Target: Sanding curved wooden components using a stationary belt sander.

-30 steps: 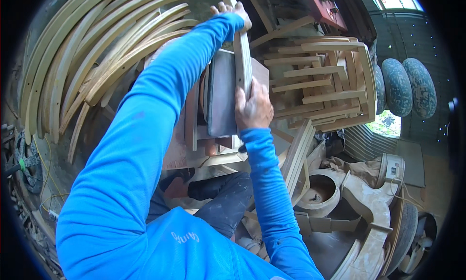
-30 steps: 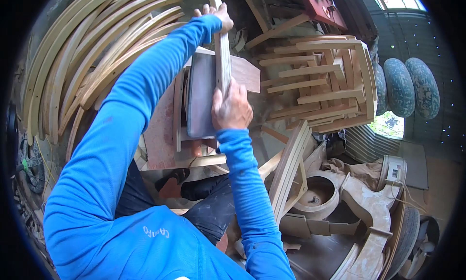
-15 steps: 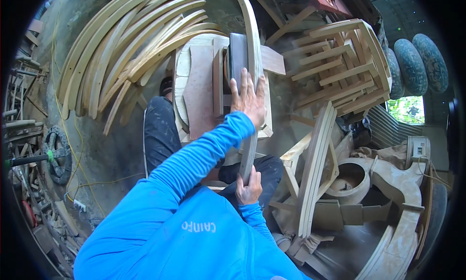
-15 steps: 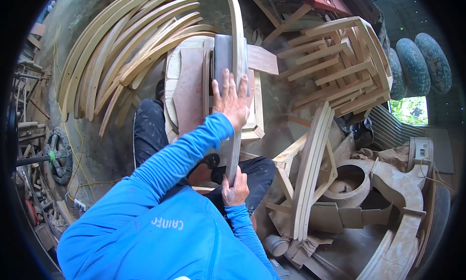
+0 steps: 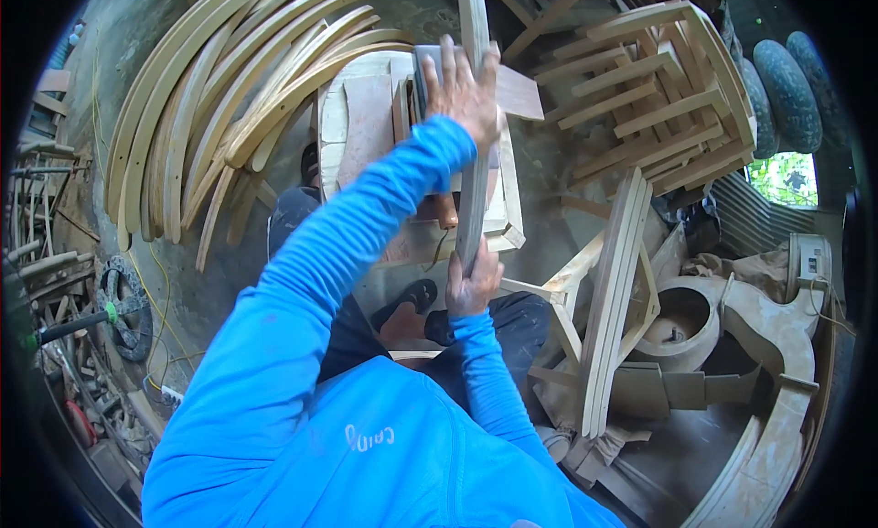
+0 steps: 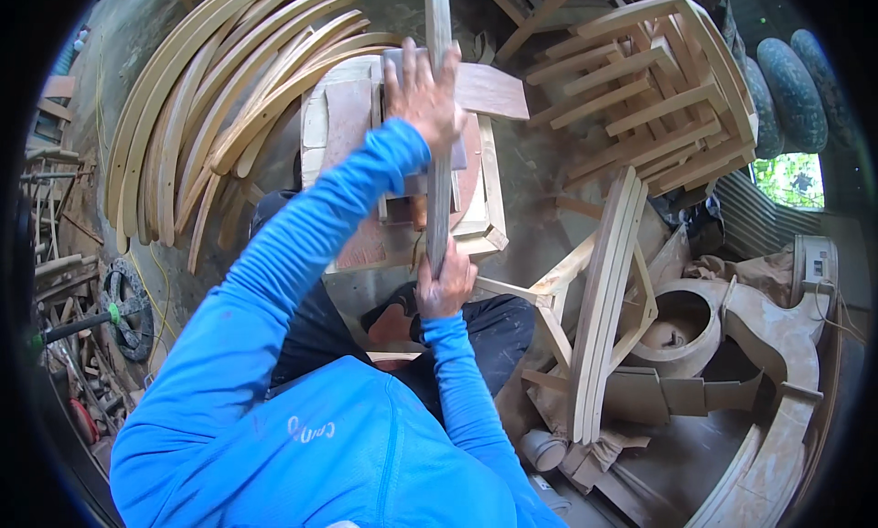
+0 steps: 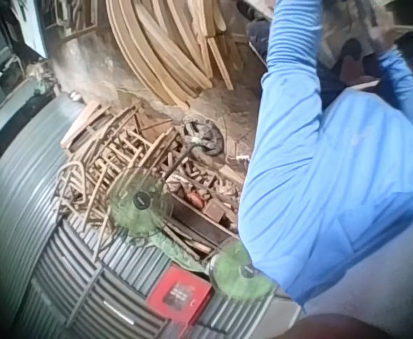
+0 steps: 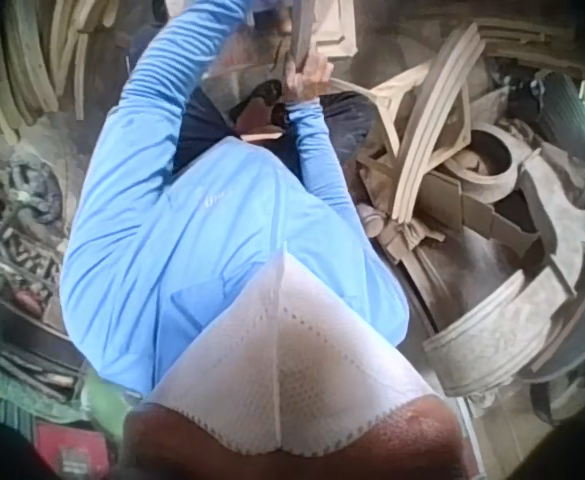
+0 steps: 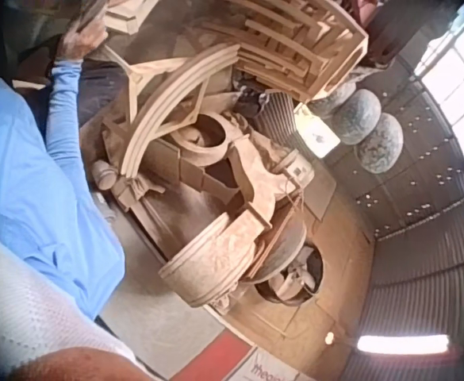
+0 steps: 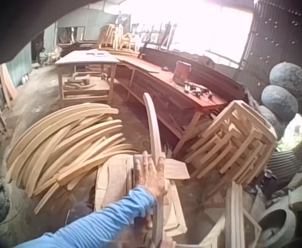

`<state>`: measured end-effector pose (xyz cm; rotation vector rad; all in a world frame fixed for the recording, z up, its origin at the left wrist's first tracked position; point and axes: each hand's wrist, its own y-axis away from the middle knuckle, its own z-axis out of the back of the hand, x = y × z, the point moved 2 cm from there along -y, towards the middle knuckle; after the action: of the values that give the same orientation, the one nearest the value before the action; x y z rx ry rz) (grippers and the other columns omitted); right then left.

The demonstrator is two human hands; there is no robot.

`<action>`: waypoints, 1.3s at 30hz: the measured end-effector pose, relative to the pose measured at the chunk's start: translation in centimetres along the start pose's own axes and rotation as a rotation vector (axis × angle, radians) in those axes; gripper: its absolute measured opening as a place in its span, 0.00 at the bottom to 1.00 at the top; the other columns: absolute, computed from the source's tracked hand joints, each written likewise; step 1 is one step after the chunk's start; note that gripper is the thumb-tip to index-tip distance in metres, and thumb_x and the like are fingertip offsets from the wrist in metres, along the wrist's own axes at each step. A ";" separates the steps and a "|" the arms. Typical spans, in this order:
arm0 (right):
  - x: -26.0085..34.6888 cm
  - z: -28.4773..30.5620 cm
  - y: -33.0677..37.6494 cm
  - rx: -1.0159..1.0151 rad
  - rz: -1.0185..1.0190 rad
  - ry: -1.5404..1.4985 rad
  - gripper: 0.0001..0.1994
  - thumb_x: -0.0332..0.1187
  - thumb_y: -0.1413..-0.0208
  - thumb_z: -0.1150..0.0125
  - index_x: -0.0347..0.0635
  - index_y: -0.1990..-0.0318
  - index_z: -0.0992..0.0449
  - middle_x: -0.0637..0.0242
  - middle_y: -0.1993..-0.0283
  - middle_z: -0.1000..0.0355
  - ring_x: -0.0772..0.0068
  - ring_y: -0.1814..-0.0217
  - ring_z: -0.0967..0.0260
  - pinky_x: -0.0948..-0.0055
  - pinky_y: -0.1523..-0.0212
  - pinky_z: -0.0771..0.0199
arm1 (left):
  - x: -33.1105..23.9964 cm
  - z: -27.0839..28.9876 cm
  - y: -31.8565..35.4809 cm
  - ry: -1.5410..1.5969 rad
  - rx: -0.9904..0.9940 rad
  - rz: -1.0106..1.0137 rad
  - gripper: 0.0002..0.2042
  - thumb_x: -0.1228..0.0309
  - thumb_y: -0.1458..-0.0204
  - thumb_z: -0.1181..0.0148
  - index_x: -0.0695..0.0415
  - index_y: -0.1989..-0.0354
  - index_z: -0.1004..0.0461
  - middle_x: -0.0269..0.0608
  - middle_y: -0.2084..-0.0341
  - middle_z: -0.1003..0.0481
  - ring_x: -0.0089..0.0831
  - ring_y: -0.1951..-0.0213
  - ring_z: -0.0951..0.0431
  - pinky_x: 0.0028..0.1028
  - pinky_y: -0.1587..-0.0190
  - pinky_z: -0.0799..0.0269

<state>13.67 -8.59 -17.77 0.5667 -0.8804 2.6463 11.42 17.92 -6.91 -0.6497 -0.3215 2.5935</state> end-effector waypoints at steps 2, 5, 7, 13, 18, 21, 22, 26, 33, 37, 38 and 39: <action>0.6 -0.6 -3.9 0.011 0.019 -0.024 0.28 0.38 0.42 0.32 0.33 0.37 0.28 0.55 0.64 0.33 0.51 0.63 0.35 0.55 0.60 0.38 | 1.3 0.4 -3.9 -0.012 -0.087 0.019 0.48 0.57 0.50 0.36 0.46 0.21 0.55 0.65 0.27 0.46 0.61 0.22 0.57 0.65 0.25 0.69; 0.9 -1.4 -9.1 0.000 0.059 -0.053 0.29 0.38 0.41 0.33 0.32 0.36 0.29 0.54 0.62 0.32 0.51 0.61 0.34 0.56 0.58 0.38 | 1.5 1.6 -8.6 0.210 -0.271 0.049 0.44 0.61 0.48 0.42 0.51 0.22 0.55 0.50 0.27 0.42 0.49 0.23 0.52 0.58 0.24 0.66; 0.4 -1.7 -10.3 -0.025 0.062 -0.052 0.29 0.38 0.42 0.32 0.33 0.35 0.29 0.55 0.62 0.32 0.52 0.61 0.33 0.57 0.57 0.38 | 0.8 5.0 -12.6 0.366 0.076 0.221 0.49 0.63 0.54 0.41 0.52 0.21 0.59 0.54 0.26 0.43 0.53 0.23 0.54 0.61 0.24 0.67; -2.0 0.4 -4.3 -0.058 0.078 0.025 0.29 0.41 0.44 0.31 0.41 0.36 0.26 0.59 0.63 0.31 0.54 0.60 0.30 0.57 0.59 0.35 | 0.8 0.2 -7.4 0.217 -0.189 0.104 0.51 0.57 0.51 0.39 0.56 0.21 0.60 0.62 0.25 0.50 0.60 0.22 0.60 0.64 0.25 0.72; -2.8 5.8 6.7 0.083 -0.067 0.044 0.27 0.36 0.46 0.29 0.44 0.38 0.26 0.62 0.65 0.31 0.57 0.65 0.31 0.60 0.63 0.35 | -2.6 -1.6 3.7 0.061 0.104 0.169 0.51 0.58 0.51 0.44 0.61 0.21 0.65 0.62 0.23 0.56 0.56 0.21 0.73 0.62 0.25 0.83; -2.5 7.8 10.3 0.152 -0.106 0.014 0.29 0.36 0.47 0.29 0.44 0.36 0.27 0.62 0.65 0.32 0.58 0.65 0.32 0.60 0.63 0.36 | -3.7 -1.6 8.1 0.022 0.149 0.132 0.52 0.58 0.53 0.44 0.59 0.20 0.65 0.64 0.23 0.55 0.58 0.21 0.72 0.64 0.26 0.81; -2.6 8.0 10.4 0.150 -0.105 0.012 0.29 0.36 0.47 0.29 0.44 0.36 0.27 0.62 0.65 0.32 0.58 0.65 0.32 0.60 0.63 0.36 | -3.9 -1.7 8.1 0.020 0.147 0.132 0.52 0.58 0.53 0.44 0.59 0.20 0.65 0.64 0.23 0.55 0.58 0.21 0.72 0.64 0.26 0.81; -3.3 6.4 8.9 0.124 -0.064 -0.002 0.30 0.36 0.46 0.29 0.41 0.36 0.27 0.62 0.65 0.32 0.58 0.65 0.32 0.60 0.62 0.37 | -3.5 -1.8 6.0 0.033 0.135 0.103 0.51 0.60 0.54 0.43 0.58 0.20 0.63 0.66 0.25 0.52 0.61 0.21 0.70 0.66 0.26 0.79; -4.6 -0.1 -1.9 -0.058 0.025 -0.059 0.27 0.38 0.45 0.30 0.38 0.38 0.26 0.56 0.50 0.29 0.51 0.47 0.33 0.55 0.45 0.39 | -2.4 -1.5 -6.3 0.212 -0.053 0.006 0.51 0.62 0.54 0.39 0.47 0.20 0.60 0.66 0.27 0.48 0.65 0.23 0.59 0.68 0.26 0.74; -3.9 -1.4 -8.4 -0.162 0.065 -0.130 0.27 0.38 0.45 0.31 0.38 0.39 0.26 0.53 0.34 0.33 0.46 0.30 0.41 0.48 0.31 0.47 | -3.4 1.6 -12.0 0.391 -0.002 0.071 0.51 0.67 0.54 0.39 0.45 0.20 0.62 0.65 0.31 0.43 0.59 0.26 0.48 0.62 0.26 0.56; -3.2 -1.8 -10.2 -0.157 0.070 -0.132 0.27 0.38 0.45 0.31 0.38 0.39 0.26 0.53 0.34 0.33 0.46 0.30 0.41 0.48 0.31 0.47 | -2.6 2.0 -14.1 0.395 -0.054 0.079 0.51 0.68 0.54 0.39 0.45 0.20 0.62 0.64 0.32 0.42 0.60 0.28 0.45 0.60 0.27 0.53; -2.3 -2.3 -11.9 -0.169 0.099 -0.155 0.27 0.38 0.45 0.31 0.38 0.39 0.26 0.53 0.32 0.34 0.45 0.28 0.44 0.46 0.30 0.49 | -1.6 2.6 -16.1 0.390 -0.111 0.088 0.51 0.69 0.54 0.38 0.44 0.20 0.62 0.63 0.33 0.42 0.61 0.29 0.42 0.59 0.28 0.49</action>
<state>19.71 1.68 -14.47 0.7091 -1.1933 2.6077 17.22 30.90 1.14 -1.2085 -0.3162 2.4684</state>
